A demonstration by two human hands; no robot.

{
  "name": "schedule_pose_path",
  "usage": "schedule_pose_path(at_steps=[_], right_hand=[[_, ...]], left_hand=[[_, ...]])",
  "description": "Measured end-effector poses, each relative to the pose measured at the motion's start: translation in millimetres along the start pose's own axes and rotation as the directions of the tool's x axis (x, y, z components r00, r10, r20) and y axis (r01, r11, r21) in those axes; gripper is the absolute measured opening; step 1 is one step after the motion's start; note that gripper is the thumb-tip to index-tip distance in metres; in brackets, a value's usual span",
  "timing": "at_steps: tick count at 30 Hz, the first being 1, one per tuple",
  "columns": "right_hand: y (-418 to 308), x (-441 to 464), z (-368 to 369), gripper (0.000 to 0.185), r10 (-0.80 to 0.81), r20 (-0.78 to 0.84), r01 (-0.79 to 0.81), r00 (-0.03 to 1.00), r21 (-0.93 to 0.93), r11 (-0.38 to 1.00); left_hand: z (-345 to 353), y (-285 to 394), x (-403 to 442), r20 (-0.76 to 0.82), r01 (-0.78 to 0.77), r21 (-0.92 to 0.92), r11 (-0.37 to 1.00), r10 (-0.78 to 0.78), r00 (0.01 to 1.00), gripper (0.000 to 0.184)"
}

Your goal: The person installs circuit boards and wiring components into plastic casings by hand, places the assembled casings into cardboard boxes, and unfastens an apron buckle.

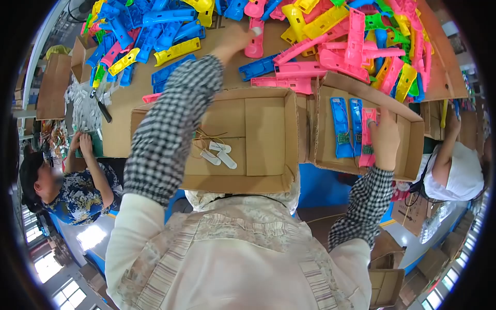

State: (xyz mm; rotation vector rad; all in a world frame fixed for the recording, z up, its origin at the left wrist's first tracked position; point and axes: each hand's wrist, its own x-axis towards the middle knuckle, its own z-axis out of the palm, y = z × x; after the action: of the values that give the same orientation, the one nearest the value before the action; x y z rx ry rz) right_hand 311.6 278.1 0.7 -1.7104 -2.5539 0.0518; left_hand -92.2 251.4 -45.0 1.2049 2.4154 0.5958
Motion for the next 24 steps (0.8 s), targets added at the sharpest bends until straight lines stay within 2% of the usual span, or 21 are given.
schedule_pose_path(at_steps=[1,2,3,4,5,6,7,8,10,11,12,13,14,16,17,18,19,20,22,23,24], right_hand=[[-10,-1,-3,0.038,-0.010,-0.001,0.010,1.000,-0.005,1.000],[-22,-2,-7,0.037,-0.089,-0.160,0.108,0.983,0.116,0.987],[-37,-2,-11,0.035,-0.150,-0.317,0.227,0.937,0.221,0.949],[-55,-2,-19,0.035,-0.176,-0.307,0.250,0.935,0.219,0.943],[-75,-4,-32,0.034,-0.240,-0.258,0.318,0.936,0.324,0.891],[-95,-9,-40,0.033,-0.302,-0.206,0.363,0.931,0.436,0.823],[-112,-15,-42,0.033,-0.318,-0.179,0.364,0.931,0.453,0.814],[-129,-18,-43,0.033,-0.424,-0.078,0.402,0.903,0.507,0.763],[-154,-19,-31,0.030,-0.614,0.060,0.448,0.787,0.629,0.636],[-169,-16,-23,0.030,-0.625,0.062,0.450,0.778,0.638,0.625],[-184,-15,-15,0.029,-0.728,0.083,0.537,0.681,0.618,0.574],[-199,-13,-8,0.028,-0.815,0.107,0.620,0.570,0.595,0.512],[-215,-13,3,0.028,-0.819,0.106,0.624,0.563,0.596,0.506],[-249,-18,21,0.025,-0.886,-0.030,0.729,0.462,0.582,0.361],[-265,-24,22,0.025,-0.887,-0.026,0.729,0.460,0.581,0.361],[-282,-30,23,0.023,-0.890,-0.017,0.745,0.456,0.554,0.372],[-297,-36,25,0.022,-0.891,-0.007,0.759,0.453,0.527,0.382],[-310,-41,35,0.022,-0.891,-0.003,0.757,0.454,0.529,0.384],[-327,-51,65,0.020,-0.900,-0.160,0.880,0.406,0.334,0.338],[-329,-53,70,0.020,-0.900,-0.157,0.880,0.406,0.332,0.339],[-328,-52,74,0.020,-0.922,-0.222,0.914,0.317,0.332,0.235]], left_hand=[[19,1,11,-0.071,0.035,-0.021,0.999,-0.037,0.997,0.058],[28,3,18,-0.076,0.046,-0.028,0.999,-0.048,0.996,0.058],[35,2,23,-0.060,-0.056,0.023,0.998,0.057,0.997,0.058],[38,-5,25,-0.039,-0.150,0.073,0.986,0.153,0.987,0.059],[30,-13,24,-0.038,-0.116,0.069,0.991,0.119,0.992,0.059],[13,-17,22,0.034,-0.228,0.152,0.962,0.226,0.974,0.053],[-5,-19,14,0.122,-0.346,0.224,0.911,0.326,0.938,0.048],[-34,-26,8,0.251,-0.240,0.245,0.939,0.178,0.952,0.042],[-82,-52,-20,0.400,0.010,0.104,0.995,-0.051,0.915,0.041],[-98,-68,-36,0.439,0.162,-0.067,0.984,-0.117,0.891,0.043],[-95,-106,-35,0.556,0.306,-0.421,0.854,-0.024,0.831,0.040],[-90,-141,-33,0.614,0.449,-0.683,0.576,0.118,0.781,0.038],[-99,-154,-43,0.610,0.450,-0.686,0.572,0.114,0.785,0.038],[-116,-164,-69,0.442,0.431,-0.894,0.123,0.077,0.894,0.031],[-120,-166,-85,0.443,0.433,-0.894,0.119,0.077,0.893,0.031],[-125,-161,-109,0.236,0.238,-0.917,0.320,-0.046,0.971,0.035],[-129,-156,-131,-0.004,0.059,-0.849,0.525,-0.117,0.993,0.039],[-131,-151,-151,0.001,0.063,-0.850,0.523,-0.119,0.993,0.039],[-133,-141,-188,-0.140,-0.093,-0.826,0.556,-0.043,0.989,0.035],[-133,-140,-205,-0.139,-0.092,-0.828,0.553,-0.043,0.989,0.035],[-132,-140,-220,-0.127,-0.054,-0.855,0.516,-0.107,0.986,0.031]])
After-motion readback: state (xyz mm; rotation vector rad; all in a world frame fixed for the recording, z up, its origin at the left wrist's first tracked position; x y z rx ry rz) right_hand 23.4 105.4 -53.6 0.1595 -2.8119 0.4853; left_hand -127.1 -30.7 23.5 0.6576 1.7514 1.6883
